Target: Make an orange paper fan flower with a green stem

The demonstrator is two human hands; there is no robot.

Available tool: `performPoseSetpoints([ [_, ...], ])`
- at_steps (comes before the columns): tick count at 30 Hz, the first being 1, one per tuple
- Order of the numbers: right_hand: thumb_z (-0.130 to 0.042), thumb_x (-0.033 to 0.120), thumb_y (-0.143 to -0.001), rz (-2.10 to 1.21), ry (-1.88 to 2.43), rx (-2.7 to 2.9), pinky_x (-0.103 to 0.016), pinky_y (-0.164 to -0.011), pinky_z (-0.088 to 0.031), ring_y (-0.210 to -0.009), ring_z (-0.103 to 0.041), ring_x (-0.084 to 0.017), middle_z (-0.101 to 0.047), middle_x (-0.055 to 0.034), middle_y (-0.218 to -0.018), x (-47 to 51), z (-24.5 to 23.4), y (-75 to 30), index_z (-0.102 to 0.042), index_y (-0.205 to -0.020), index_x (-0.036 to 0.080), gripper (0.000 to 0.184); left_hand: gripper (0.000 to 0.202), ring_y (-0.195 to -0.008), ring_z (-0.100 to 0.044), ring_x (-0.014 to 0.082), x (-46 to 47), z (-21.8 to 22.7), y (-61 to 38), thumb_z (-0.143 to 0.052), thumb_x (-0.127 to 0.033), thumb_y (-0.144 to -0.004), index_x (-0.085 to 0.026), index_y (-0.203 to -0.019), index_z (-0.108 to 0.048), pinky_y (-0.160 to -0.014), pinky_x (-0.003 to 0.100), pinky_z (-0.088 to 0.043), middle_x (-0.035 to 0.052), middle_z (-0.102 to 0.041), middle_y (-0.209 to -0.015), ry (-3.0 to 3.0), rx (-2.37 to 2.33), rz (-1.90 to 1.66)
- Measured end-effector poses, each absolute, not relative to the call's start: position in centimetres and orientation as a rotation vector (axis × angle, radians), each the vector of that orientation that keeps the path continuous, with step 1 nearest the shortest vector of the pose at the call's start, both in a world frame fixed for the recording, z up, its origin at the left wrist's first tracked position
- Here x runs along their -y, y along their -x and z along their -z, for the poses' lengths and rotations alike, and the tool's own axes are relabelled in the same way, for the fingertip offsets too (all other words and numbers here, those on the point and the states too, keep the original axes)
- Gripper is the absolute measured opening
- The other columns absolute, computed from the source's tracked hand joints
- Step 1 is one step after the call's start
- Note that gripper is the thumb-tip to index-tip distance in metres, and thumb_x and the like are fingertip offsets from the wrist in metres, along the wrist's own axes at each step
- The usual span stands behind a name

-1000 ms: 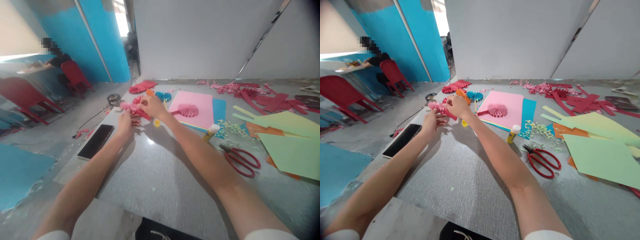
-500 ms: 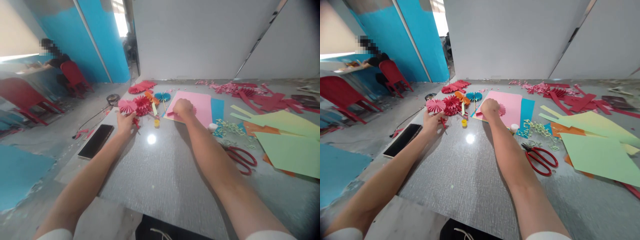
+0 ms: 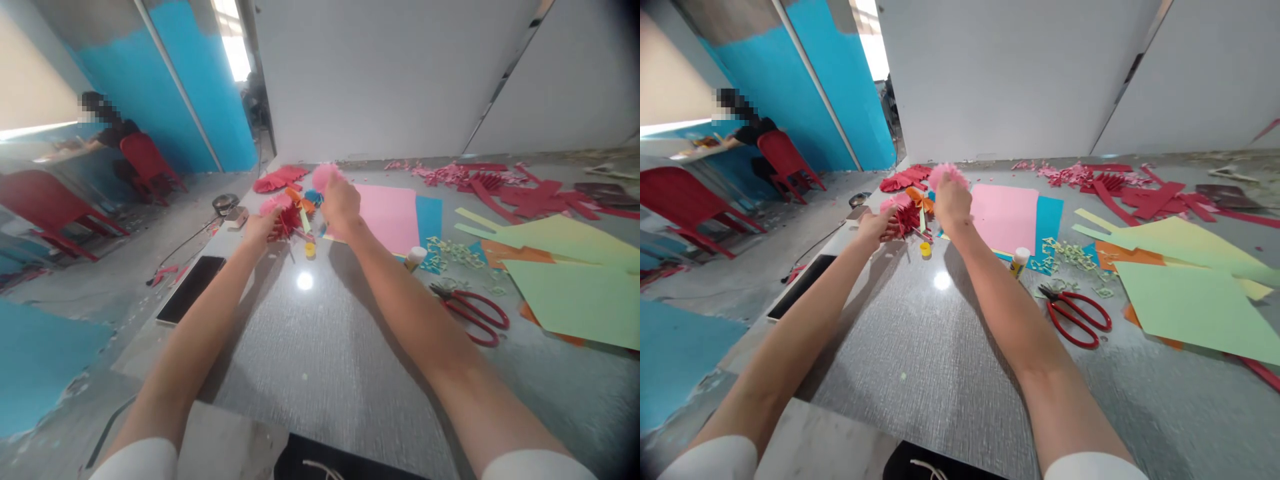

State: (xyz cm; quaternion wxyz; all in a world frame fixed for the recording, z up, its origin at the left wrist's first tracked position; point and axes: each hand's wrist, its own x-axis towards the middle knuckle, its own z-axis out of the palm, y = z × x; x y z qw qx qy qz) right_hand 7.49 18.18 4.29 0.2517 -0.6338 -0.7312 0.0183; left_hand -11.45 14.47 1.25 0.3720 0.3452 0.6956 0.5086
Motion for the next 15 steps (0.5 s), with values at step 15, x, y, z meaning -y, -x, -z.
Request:
performPoseSetpoints([
  [15, -0.036, 0.026, -0.104, -0.135, 1.315, 2.066, -0.035, -0.087, -0.048, -0.1, -0.068, -0.025, -0.073, -0.0154, -0.108, -16.9, -3.1, -1.0, -0.061, -0.125, 0.015, 0.034, 0.017, -0.047, -0.061, 0.0145, -13.7, 1.4, 10.9, -0.056, -0.013, -0.086, -0.015, -0.07, -0.061, -0.051, 0.027, -0.053, 0.0056, -0.064, -0.059, -0.897, -1.55, -1.415],
])
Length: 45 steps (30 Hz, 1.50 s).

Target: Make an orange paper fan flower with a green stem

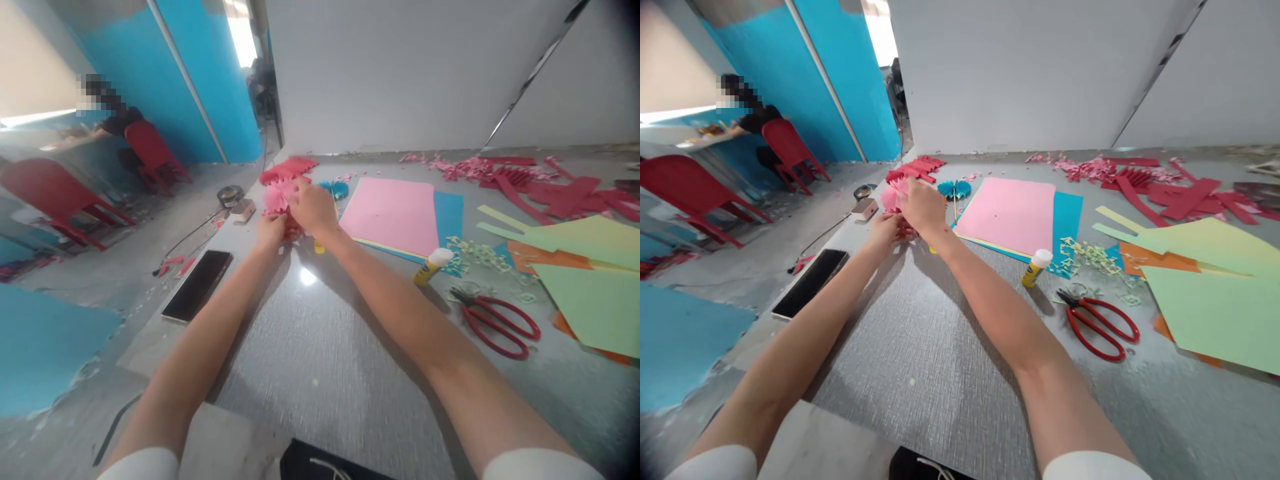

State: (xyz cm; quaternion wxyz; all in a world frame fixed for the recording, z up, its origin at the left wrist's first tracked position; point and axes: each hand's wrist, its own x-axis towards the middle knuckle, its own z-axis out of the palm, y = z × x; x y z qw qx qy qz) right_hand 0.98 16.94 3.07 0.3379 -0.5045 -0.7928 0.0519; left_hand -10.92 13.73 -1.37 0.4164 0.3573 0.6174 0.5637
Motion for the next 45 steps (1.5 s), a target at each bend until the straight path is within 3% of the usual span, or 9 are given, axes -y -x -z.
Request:
performPoseSetpoints([
  [3, -0.04, 0.031, -0.102, -0.164, 1.452, 2.0, -0.037, -0.087, -0.051, -0.102, -0.069, -0.029, -0.073, -0.0186, -0.109, -17.4, -2.8, -2.4, -0.062, -0.123, 0.013, 0.035, 0.021, -0.044, -0.058, 0.013, -13.7, 1.4, 10.7, -0.05, -0.013, -0.089, -0.015, -0.071, -0.06, -0.05, 0.026, -0.053, 0.0027, -0.06, -0.055, -0.835, -1.543, -1.457],
  [6, -0.059, 0.023, -0.089, -0.241, 1.587, 2.08, -0.038, -0.084, -0.054, -0.103, -0.071, -0.034, -0.073, -0.022, -0.108, -17.5, -2.3, -3.6, -0.064, -0.12, 0.009, 0.034, 0.022, -0.044, -0.058, 0.0125, -13.5, 1.2, 10.4, -0.049, -0.015, -0.093, -0.016, -0.072, -0.058, -0.05, 0.026, -0.053, 0.0015, -0.059, -0.054, -0.803, -1.524, -1.482],
  [10, -0.067, 0.021, -0.081, -0.283, 1.618, 2.17, -0.04, -0.084, -0.056, -0.107, -0.071, -0.038, -0.073, -0.0248, -0.108, -17.6, -1.6, -4.0, -0.063, -0.124, 0.006, 0.046, 0.022, -0.05, -0.063, 0.0146, -13.1, 1.0, 10.1, -0.065, -0.026, -0.09, -0.015, -0.072, -0.06, -0.055, 0.028, -0.055, 0.0054, -0.065, -0.061, -0.797, -1.504, -1.518],
  [17, -0.061, 0.014, -0.087, -0.201, 1.606, 2.112, -0.04, -0.085, -0.056, -0.105, -0.072, -0.037, -0.073, -0.025, -0.104, -18.0, -2.2, -4.5, -0.072, -0.111, 0.008, 0.028, 0.017, -0.057, -0.065, 0.0128, -13.0, 0.4, 9.2, -0.076, -0.011, -0.081, -0.012, -0.068, -0.065, -0.064, 0.027, -0.058, 0.0065, -0.068, -0.065, -0.73, -1.42, -1.549],
  [25, -0.044, 0.004, -0.09, -0.022, 1.594, 1.932, -0.037, -0.089, -0.052, -0.106, -0.069, -0.028, -0.07, -0.0199, -0.117, -18.2, -3.4, -5.3, -0.063, -0.128, 0.01, 0.043, 0.015, -0.06, -0.067, 0.013, -13.7, 0.4, 8.2, -0.071, -0.007, -0.083, -0.01, -0.07, -0.065, -0.07, 0.028, -0.06, 0.0057, -0.067, -0.066, -0.726, -1.254, -1.649],
  [30, -0.039, 0.01, -0.094, -0.087, 1.338, 1.989, -0.039, -0.095, -0.048, -0.112, -0.064, -0.027, -0.069, -0.0169, -0.124, -18.2, -3.8, -4.7, -0.062, -0.132, 0.015, 0.045, 0.01, -0.056, -0.067, 0.0159, -13.1, 0.1, 8.3, -0.072, -0.009, -0.081, -0.01, -0.073, -0.066, -0.064, 0.03, -0.057, 0.0077, -0.068, -0.067, -0.839, -1.378, -1.484],
  [37, -0.051, 0.011, -0.09, -0.16, 1.266, 2.157, -0.038, -0.093, -0.047, -0.106, -0.066, -0.028, -0.075, -0.0135, -0.108, -17.2, -4.5, -4.2, -0.072, -0.116, 0.017, 0.034, 0.012, -0.056, -0.067, 0.0167, -13.0, 0.1, 8.7, -0.066, -0.01, -0.083, -0.011, -0.071, -0.066, -0.061, 0.03, -0.056, 0.011, -0.07, -0.068, -0.894, -1.455, -1.39],
  [41, -0.055, 0.024, -0.094, -0.189, 1.263, 2.173, -0.037, -0.09, -0.048, -0.097, -0.068, -0.028, -0.075, -0.0131, -0.099, -17.0, -4.8, -4.7, -0.076, -0.102, 0.017, 0.023, 0.017, -0.054, -0.066, 0.0166, -13.0, 0.1, 8.6, -0.065, -0.012, -0.088, -0.012, -0.071, -0.064, -0.062, 0.032, -0.057, 0.0131, -0.071, -0.071, -0.814, -1.455, -1.382],
  [45, -0.044, 0.032, -0.102, -0.174, 1.37, 2.047, -0.038, -0.092, -0.049, -0.099, -0.068, -0.027, -0.075, -0.0155, -0.102, -18.4, -4.6, -6.0, -0.075, -0.106, 0.016, 0.035, 0.021, -0.055, -0.066, 0.017, -12.9, 0.0, 8.5, -0.063, -0.017, -0.092, -0.012, -0.071, -0.063, -0.062, 0.032, -0.057, 0.0128, -0.071, -0.07, -0.771, -1.474, -1.359],
])
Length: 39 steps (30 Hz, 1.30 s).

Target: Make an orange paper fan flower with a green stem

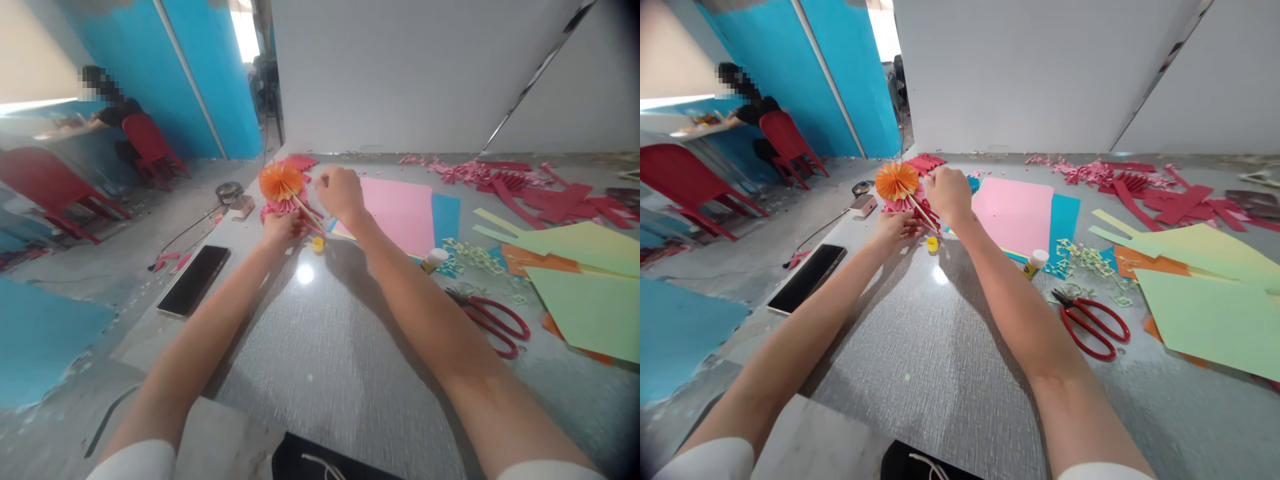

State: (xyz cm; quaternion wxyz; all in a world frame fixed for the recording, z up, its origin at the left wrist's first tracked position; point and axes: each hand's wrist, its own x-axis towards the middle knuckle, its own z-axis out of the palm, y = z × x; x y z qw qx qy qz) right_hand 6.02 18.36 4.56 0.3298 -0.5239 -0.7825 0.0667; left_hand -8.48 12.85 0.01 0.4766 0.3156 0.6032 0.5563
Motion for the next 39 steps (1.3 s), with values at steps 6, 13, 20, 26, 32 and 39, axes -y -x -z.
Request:
performPoseSetpoints([
  [6, -0.047, 0.023, -0.098, -0.181, 1.724, 1.94, -0.04, -0.092, -0.05, -0.11, -0.067, -0.031, -0.072, -0.0189, -0.117, -21.1, -0.8, -8.4, -0.071, -0.123, 0.016, 0.035, 0.023, -0.053, -0.066, 0.0181, -12.7, -0.1, 8.3, -0.067, -0.024, -0.092, -0.012, -0.072, -0.065, -0.058, 0.031, -0.056, 0.0125, -0.07, -0.066, -0.76, -1.522, -1.312],
  [13, -0.053, 0.038, -0.098, -0.154, 1.647, 2.114, -0.037, -0.092, -0.05, -0.11, -0.068, -0.03, -0.073, -0.0179, -0.119, -22.4, 3.0, -7.6, -0.076, -0.117, 0.019, 0.035, 0.025, -0.051, -0.066, 0.0158, -12.2, -0.3, 8.0, -0.057, -0.021, -0.097, -0.012, -0.075, -0.063, -0.055, 0.029, -0.055, 0.0123, -0.072, -0.073, -0.807, -1.566, -1.246],
  [20, -0.053, 0.007, -0.086, -0.091, 1.755, 1.969, -0.038, -0.088, -0.051, -0.103, -0.069, -0.032, -0.074, -0.0192, -0.109, -22.8, 2.4, -7.4, -0.07, -0.115, 0.012, 0.034, 0.034, -0.05, -0.066, 0.0154, -12.4, 0.7, 8.3, -0.046, -0.026, -0.101, -0.011, -0.075, -0.062, -0.051, 0.026, -0.052, 0.0124, -0.07, -0.072, -0.89, -1.606, -1.172],
  [26, -0.04, 0.01, -0.093, -0.003, 1.42, 1.732, -0.046, -0.098, -0.048, -0.111, -0.063, -0.031, -0.068, -0.0193, -0.115, -22.5, -1.8, -7.7, -0.066, -0.118, 0.013, 0.036, 0.034, -0.049, -0.063, 0.0137, -12.7, 1.7, 8.4, -0.046, -0.027, -0.101, -0.011, -0.075, -0.063, -0.051, 0.026, -0.053, 0.0113, -0.07, -0.071, -0.956, -1.611, -1.163],
  [32, -0.036, 0.019, -0.099, -0.073, 1.123, 1.701, -0.046, -0.1, -0.048, -0.112, -0.061, -0.028, -0.065, -0.016, -0.114, -19.4, -4.6, -5.1, -0.063, -0.114, 0.017, 0.031, 0.035, -0.05, -0.064, 0.0134, -12.6, 2.0, 8.4, -0.048, -0.032, -0.099, -0.012, -0.075, -0.065, -0.052, 0.024, -0.054, 0.0127, -0.073, -0.075, -0.991, -1.639, -1.138],
  [39, -0.045, 0.011, -0.089, -0.184, 1.063, 1.797, -0.042, -0.096, -0.047, -0.102, -0.063, -0.026, -0.07, -0.0122, -0.103, -17.4, -2.4, -2.9, -0.067, -0.102, 0.019, 0.027, 0.033, -0.054, -0.067, 0.0143, -12.9, 2.9, 8.6, -0.052, -0.033, -0.095, -0.012, -0.078, -0.07, -0.053, 0.024, -0.054, 0.0137, -0.075, -0.08, -1.078, -1.692, -1.158],
])
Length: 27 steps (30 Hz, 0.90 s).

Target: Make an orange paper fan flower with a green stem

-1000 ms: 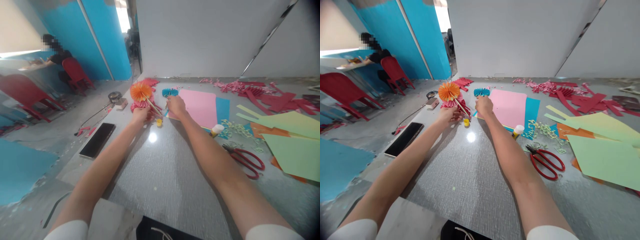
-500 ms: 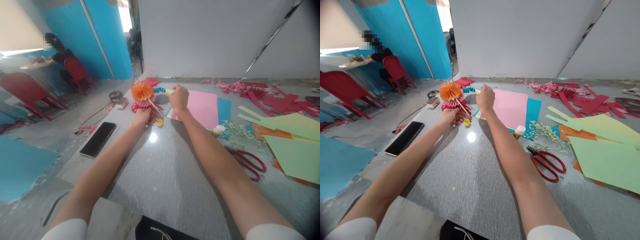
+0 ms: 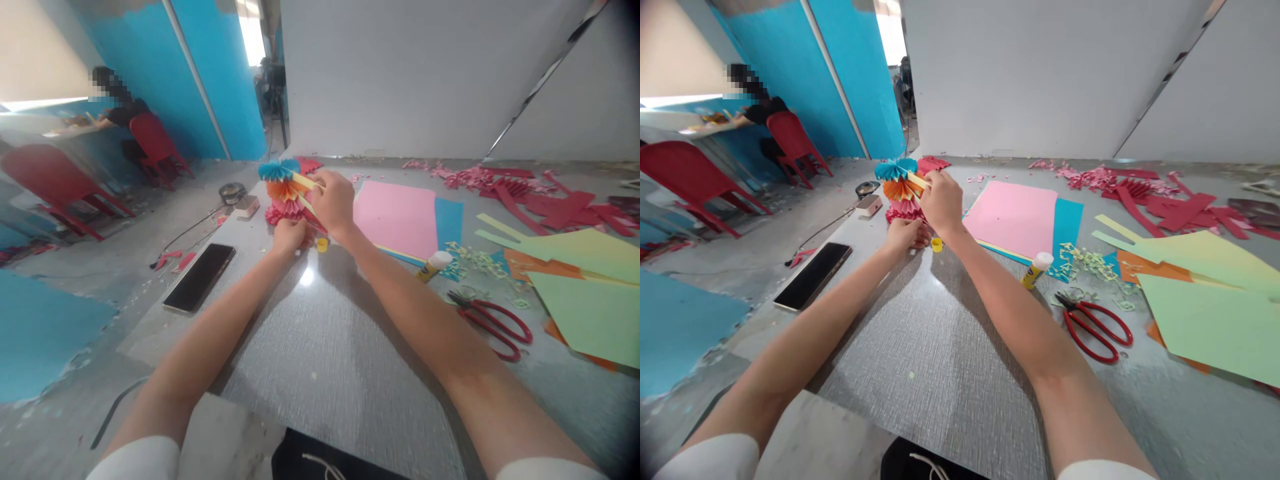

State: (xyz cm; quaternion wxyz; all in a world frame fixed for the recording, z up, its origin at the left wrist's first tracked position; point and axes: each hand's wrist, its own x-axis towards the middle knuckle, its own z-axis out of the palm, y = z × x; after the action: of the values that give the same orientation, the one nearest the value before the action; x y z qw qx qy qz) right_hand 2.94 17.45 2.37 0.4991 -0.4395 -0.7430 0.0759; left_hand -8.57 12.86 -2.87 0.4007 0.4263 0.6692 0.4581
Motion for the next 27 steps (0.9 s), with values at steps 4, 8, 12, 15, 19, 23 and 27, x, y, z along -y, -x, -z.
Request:
performPoseSetpoints([
  [4, -0.047, 0.009, -0.084, -0.202, 1.092, 1.846, -0.042, -0.093, -0.047, -0.097, -0.064, -0.026, -0.071, -0.0123, -0.102, -17.2, -1.8, -2.9, -0.069, -0.103, 0.018, 0.03, 0.029, -0.056, -0.068, 0.0148, -12.8, 2.9, 8.7, -0.057, -0.036, -0.093, -0.012, -0.08, -0.07, -0.056, 0.023, -0.056, 0.0117, -0.074, -0.073, -1.07, -1.684, -1.18],
  [8, -0.051, 0.017, -0.088, -0.2, 1.101, 1.857, -0.042, -0.09, -0.048, -0.093, -0.066, -0.026, -0.073, -0.0111, -0.099, -17.1, -2.0, -3.1, -0.069, -0.104, 0.018, 0.025, 0.03, -0.056, -0.068, 0.0141, -12.7, 2.7, 8.5, -0.056, -0.036, -0.093, -0.013, -0.078, -0.068, -0.055, 0.023, -0.055, 0.0115, -0.074, -0.076, -1.063, -1.636, -1.211],
  [12, -0.051, 0.026, -0.092, -0.226, 1.126, 1.857, -0.04, -0.088, -0.049, -0.092, -0.067, -0.026, -0.073, -0.0106, -0.098, -16.8, -2.4, -3.4, -0.07, -0.103, 0.019, 0.022, 0.027, -0.053, -0.067, 0.0139, -12.7, 2.5, 8.2, -0.052, -0.028, -0.092, -0.012, -0.075, -0.066, -0.051, 0.023, -0.053, 0.013, -0.075, -0.082, -1.02, -1.612, -1.214],
  [15, -0.049, 0.033, -0.097, -0.236, 1.156, 1.835, -0.04, -0.089, -0.049, -0.092, -0.067, -0.025, -0.073, -0.011, -0.097, -16.7, -2.7, -3.8, -0.069, -0.101, 0.019, 0.025, 0.024, -0.053, -0.067, 0.0145, -12.8, 2.6, 8.3, -0.052, -0.025, -0.09, -0.012, -0.076, -0.067, -0.051, 0.024, -0.053, 0.0136, -0.076, -0.082, -1.037, -1.627, -1.2],
  [19, -0.043, 0.041, -0.102, -0.154, 1.158, 1.746, -0.039, -0.093, -0.049, -0.092, -0.066, -0.023, -0.072, -0.011, -0.098, -16.8, -4.1, -4.7, -0.065, -0.098, 0.02, 0.031, 0.019, -0.051, -0.066, 0.0156, -13.1, 2.5, 9.3, -0.055, -0.019, -0.084, -0.013, -0.073, -0.069, -0.053, 0.027, -0.054, 0.0121, -0.074, -0.075, -1.139, -1.703, -1.1],
  [23, -0.038, 0.033, -0.104, -0.026, 1.2, 1.656, -0.041, -0.092, -0.05, -0.088, -0.066, -0.023, -0.067, -0.0084, -0.086, -15.0, -8.2, -6.4, -0.06, -0.086, 0.021, 0.031, 0.025, -0.039, -0.056, 0.0179, -12.8, 1.0, 11.0, -0.063, -0.021, -0.079, -0.015, -0.055, -0.064, -0.05, 0.032, -0.05, 0.0087, -0.06, -0.049, -1.494, -1.853, -0.679],
  [27, -0.044, 0.037, -0.102, 0.119, 1.221, 1.607, -0.042, -0.078, -0.054, -0.074, -0.064, -0.024, -0.057, -0.0048, -0.068, -9.4, -14.3, -8.9, -0.051, -0.065, 0.025, 0.04, 0.022, -0.04, -0.059, 0.0239, -11.8, -1.1, 12.3, -0.067, -0.011, -0.07, -0.015, -0.049, -0.064, -0.052, 0.037, -0.052, 0.0068, -0.054, -0.046, -1.531, -1.843, -0.417],
])
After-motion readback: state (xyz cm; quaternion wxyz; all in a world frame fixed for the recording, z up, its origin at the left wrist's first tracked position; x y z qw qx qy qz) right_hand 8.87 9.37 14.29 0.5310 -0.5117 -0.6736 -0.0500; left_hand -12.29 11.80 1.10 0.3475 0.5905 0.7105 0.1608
